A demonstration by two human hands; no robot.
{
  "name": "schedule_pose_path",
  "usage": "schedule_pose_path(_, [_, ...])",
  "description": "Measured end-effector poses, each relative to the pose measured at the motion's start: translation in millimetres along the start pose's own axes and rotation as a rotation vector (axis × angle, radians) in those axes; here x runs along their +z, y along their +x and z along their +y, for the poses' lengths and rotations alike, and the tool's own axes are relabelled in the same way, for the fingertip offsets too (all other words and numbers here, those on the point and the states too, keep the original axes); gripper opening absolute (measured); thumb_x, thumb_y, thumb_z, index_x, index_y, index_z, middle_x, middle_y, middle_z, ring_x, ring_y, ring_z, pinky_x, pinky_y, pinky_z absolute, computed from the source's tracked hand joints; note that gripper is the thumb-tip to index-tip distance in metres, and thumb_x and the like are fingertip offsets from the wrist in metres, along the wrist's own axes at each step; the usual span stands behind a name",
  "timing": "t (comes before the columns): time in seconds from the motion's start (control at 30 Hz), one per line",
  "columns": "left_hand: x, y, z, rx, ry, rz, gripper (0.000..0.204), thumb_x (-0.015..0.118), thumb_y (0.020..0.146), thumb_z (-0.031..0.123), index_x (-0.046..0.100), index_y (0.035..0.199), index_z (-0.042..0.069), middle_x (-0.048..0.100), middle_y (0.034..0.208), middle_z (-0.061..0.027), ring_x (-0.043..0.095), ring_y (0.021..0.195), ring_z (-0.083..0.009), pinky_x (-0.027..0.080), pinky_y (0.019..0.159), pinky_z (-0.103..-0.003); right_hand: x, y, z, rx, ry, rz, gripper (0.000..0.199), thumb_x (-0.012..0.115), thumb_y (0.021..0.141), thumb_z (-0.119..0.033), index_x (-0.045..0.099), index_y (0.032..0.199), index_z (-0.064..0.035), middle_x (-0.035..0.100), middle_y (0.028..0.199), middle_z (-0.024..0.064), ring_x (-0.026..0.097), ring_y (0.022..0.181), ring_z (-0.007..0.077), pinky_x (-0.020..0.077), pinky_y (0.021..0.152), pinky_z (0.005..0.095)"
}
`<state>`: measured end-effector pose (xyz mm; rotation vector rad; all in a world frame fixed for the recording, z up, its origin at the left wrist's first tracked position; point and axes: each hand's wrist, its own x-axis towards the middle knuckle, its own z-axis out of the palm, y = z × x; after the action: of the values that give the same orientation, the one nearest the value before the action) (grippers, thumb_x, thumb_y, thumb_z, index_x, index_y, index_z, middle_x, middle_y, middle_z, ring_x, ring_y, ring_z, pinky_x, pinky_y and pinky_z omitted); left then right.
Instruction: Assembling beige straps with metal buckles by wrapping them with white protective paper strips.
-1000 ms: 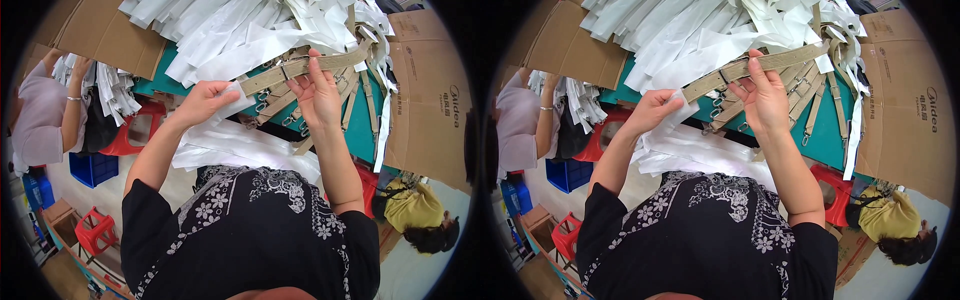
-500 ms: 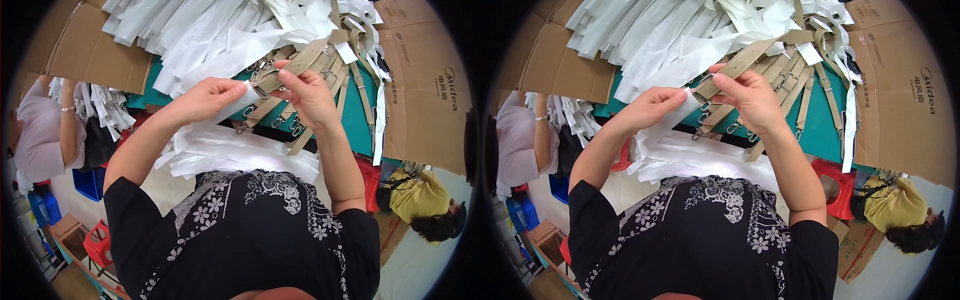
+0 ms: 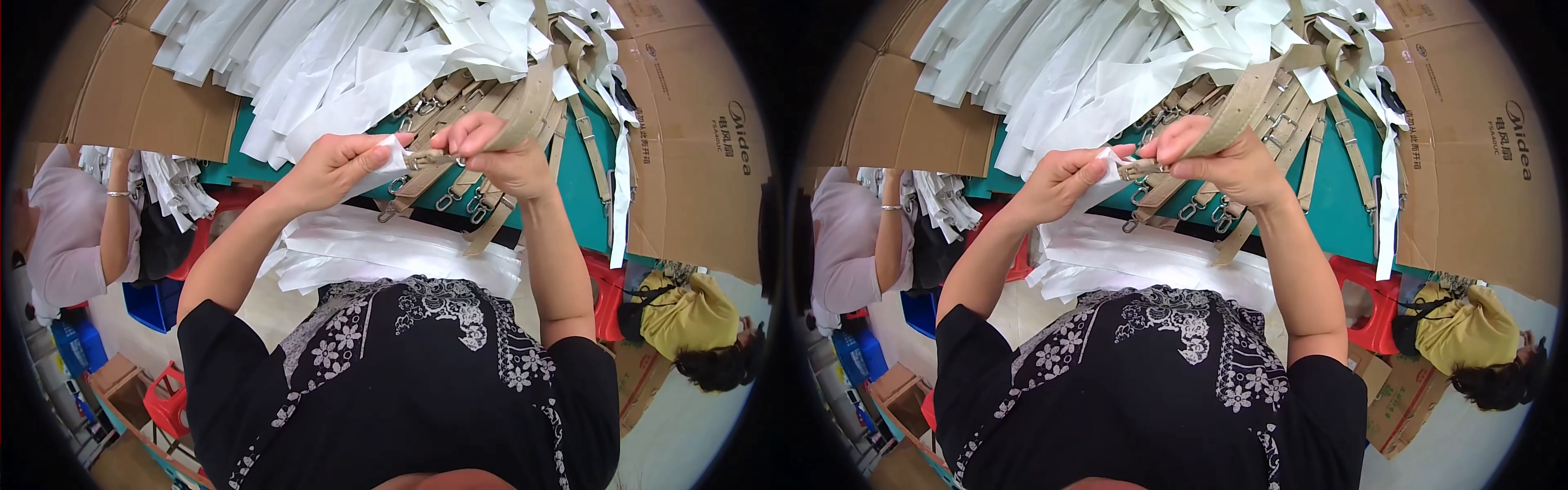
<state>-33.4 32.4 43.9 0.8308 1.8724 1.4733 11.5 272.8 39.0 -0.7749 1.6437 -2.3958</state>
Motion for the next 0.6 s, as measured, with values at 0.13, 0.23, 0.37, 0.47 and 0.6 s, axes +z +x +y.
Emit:
schedule_pose_path(0.13, [4.3,-0.6,-9.6,0.044,-0.039,0.008,0.032,0.042,0.093,0.024,0.055,0.112,0.001,0.055,0.117,-0.0066,0.051,0.093,-0.0068,0.043,0.080,-0.023,0.7,9.1,-20.3,0.095,-0.171,-0.172,0.009,0.068,0.068,0.000,0.066,0.076,-0.0039,0.059,0.084,0.0077,0.057,0.095,0.0280,0.0464,0.081,0.0368])
schedule_pose_path(0.23, [7.3,-0.6,-13.6,0.020,-0.104,-0.011,0.033,0.042,0.093,0.024,0.054,0.113,0.000,0.054,0.119,-0.0064,0.050,0.097,-0.0075,0.041,0.084,-0.024,2.5,16.3,-28.8,0.086,-0.267,-0.303,0.010,0.070,0.065,0.001,0.068,0.074,-0.0036,0.060,0.080,0.0078,0.058,0.093,0.0279,0.0468,0.080,0.0361])
schedule_pose_path(0.37, [11.7,0.6,-10.4,-0.067,-0.215,-0.060,0.036,0.040,0.094,0.024,0.053,0.113,-0.003,0.051,0.122,-0.0076,0.048,0.103,-0.0095,0.038,0.088,-0.025,5.3,23.7,-33.6,0.049,-0.358,-0.433,0.011,0.069,0.067,-0.001,0.069,0.077,-0.0043,0.061,0.081,0.0071,0.058,0.093,0.0270,0.0465,0.080,0.0350])
schedule_pose_path(0.47, [7.8,-0.7,-5.9,-0.170,-0.291,-0.058,0.037,0.039,0.094,0.026,0.054,0.112,-0.004,0.049,0.124,-0.0084,0.047,0.104,-0.0104,0.038,0.088,-0.025,2.9,25.0,-31.5,0.019,-0.274,-0.460,0.009,0.068,0.069,-0.003,0.069,0.077,-0.0051,0.062,0.082,0.0062,0.058,0.093,0.0259,0.0458,0.081,0.0360])
schedule_pose_path(0.6, [3.7,3.7,-9.3,-0.165,-0.286,-0.099,0.039,0.039,0.094,0.029,0.055,0.110,-0.003,0.048,0.125,-0.0088,0.047,0.104,-0.0105,0.038,0.088,-0.025,2.5,26.1,-29.0,-0.031,-0.239,-0.487,0.007,0.066,0.070,-0.002,0.068,0.076,-0.0039,0.062,0.081,0.0066,0.058,0.093,0.0244,0.0440,0.086,0.0384])
